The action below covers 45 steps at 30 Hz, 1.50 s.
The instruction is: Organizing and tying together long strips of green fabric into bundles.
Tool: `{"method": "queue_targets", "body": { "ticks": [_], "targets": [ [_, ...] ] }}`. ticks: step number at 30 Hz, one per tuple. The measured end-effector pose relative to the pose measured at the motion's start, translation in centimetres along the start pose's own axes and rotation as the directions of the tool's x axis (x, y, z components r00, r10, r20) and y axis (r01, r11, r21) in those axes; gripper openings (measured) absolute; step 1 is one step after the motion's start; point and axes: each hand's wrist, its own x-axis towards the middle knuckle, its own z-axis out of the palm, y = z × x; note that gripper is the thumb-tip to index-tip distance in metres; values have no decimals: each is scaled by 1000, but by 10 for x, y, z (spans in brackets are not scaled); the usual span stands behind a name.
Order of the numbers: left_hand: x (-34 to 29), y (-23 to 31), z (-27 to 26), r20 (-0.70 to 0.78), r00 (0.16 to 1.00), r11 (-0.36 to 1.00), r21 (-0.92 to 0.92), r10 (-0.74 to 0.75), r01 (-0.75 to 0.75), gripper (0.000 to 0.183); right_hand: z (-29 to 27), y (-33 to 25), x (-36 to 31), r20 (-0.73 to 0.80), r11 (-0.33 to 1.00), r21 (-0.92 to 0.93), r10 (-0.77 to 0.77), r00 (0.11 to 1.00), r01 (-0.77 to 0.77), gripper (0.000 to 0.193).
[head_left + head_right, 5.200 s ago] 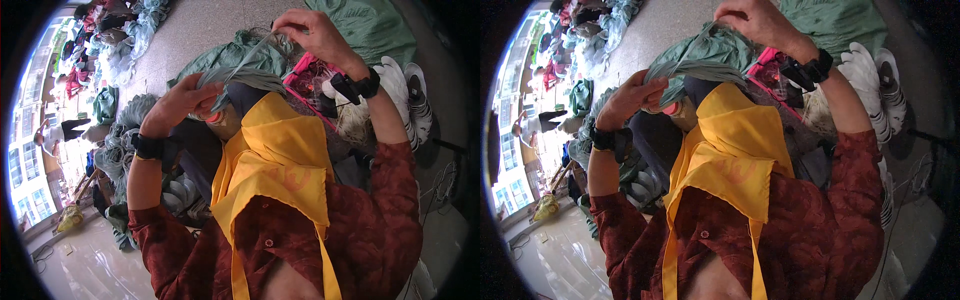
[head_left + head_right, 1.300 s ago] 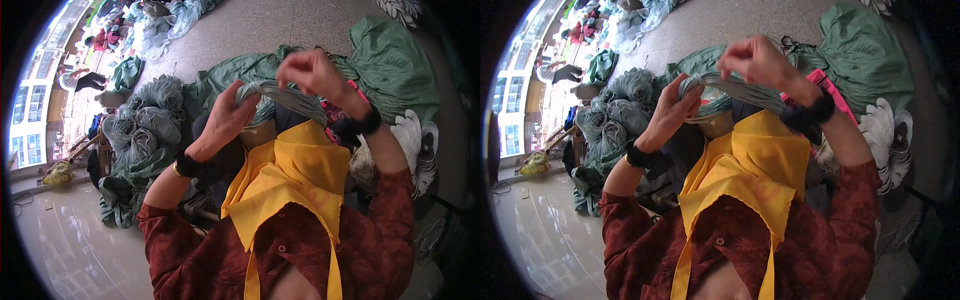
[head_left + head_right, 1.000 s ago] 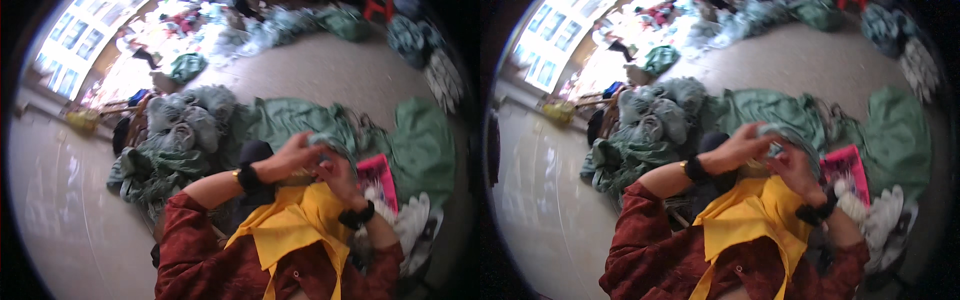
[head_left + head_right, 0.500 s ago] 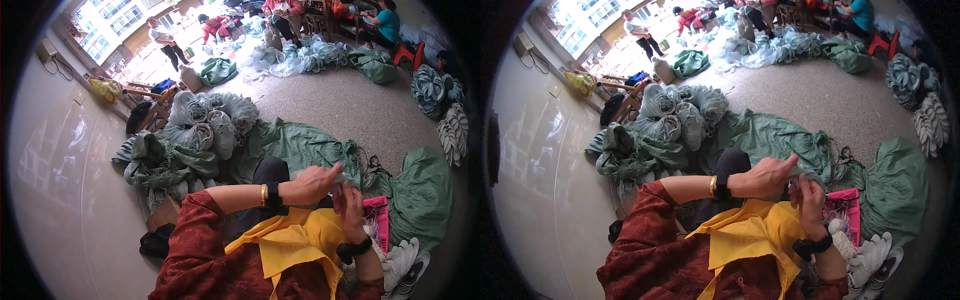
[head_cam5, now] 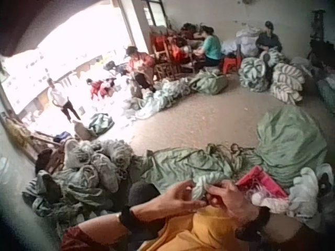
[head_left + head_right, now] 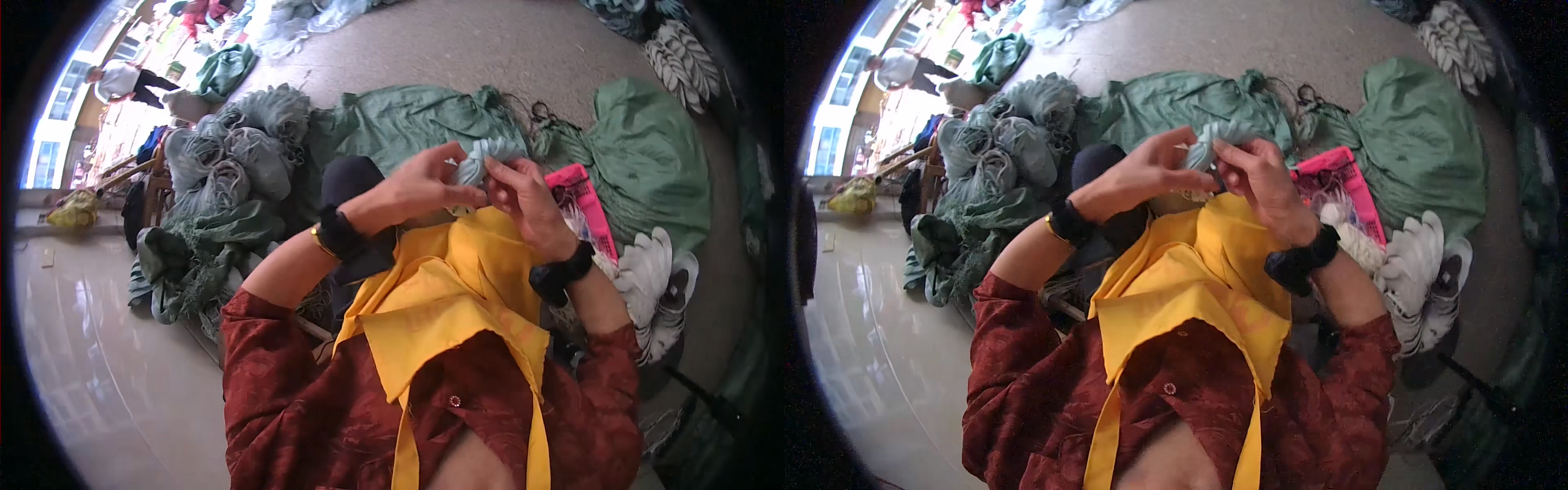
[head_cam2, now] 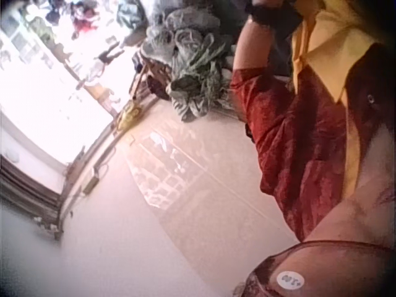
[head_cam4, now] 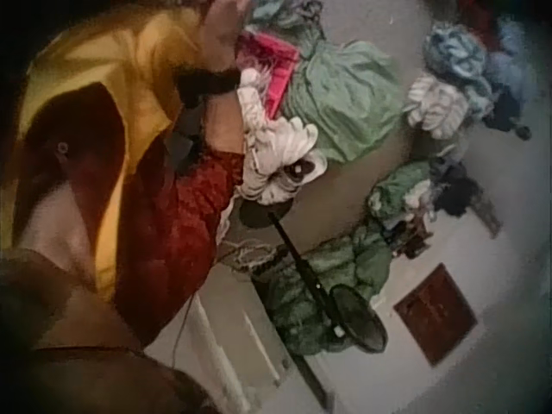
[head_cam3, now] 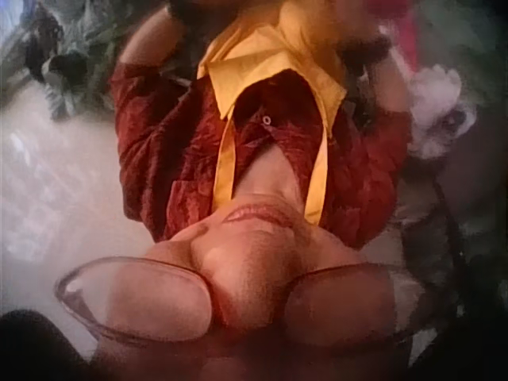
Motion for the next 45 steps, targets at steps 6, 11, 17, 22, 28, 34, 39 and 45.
{"method": "queue_targets", "body": {
  "ticks": [6,11,17,22,28,34,39,45],
  "targets": [
    [9,-10,-3,240,971,886,-453,19,94,28,-8,2,-2,92,1000,-9,28,995,-28,14],
    [15,-16,-4,257,966,920,-385,32,72,28,-10,6,1,107,1000,-10,17,994,-16,13],
    [9,-19,8,14,1000,963,-270,15,-11,22,-11,10,4,55,992,-107,-55,997,60,15],
    [16,-22,10,-161,987,993,-112,17,-35,22,-15,9,-8,14,720,-686,-130,991,104,22],
    [29,-30,14,-171,979,991,94,115,-100,29,-4,-21,-38,91,592,-784,-186,978,186,21],
    [33,-27,25,-106,959,956,160,264,-245,33,15,-64,-43,148,639,-759,-22,989,128,22],
    [42,-40,23,-36,862,829,298,506,-474,37,37,-73,-31,288,605,-765,15,957,221,25],
    [39,-60,22,46,816,792,214,576,-571,31,48,-74,-2,618,360,-706,-105,779,609,22]
  ]
}}
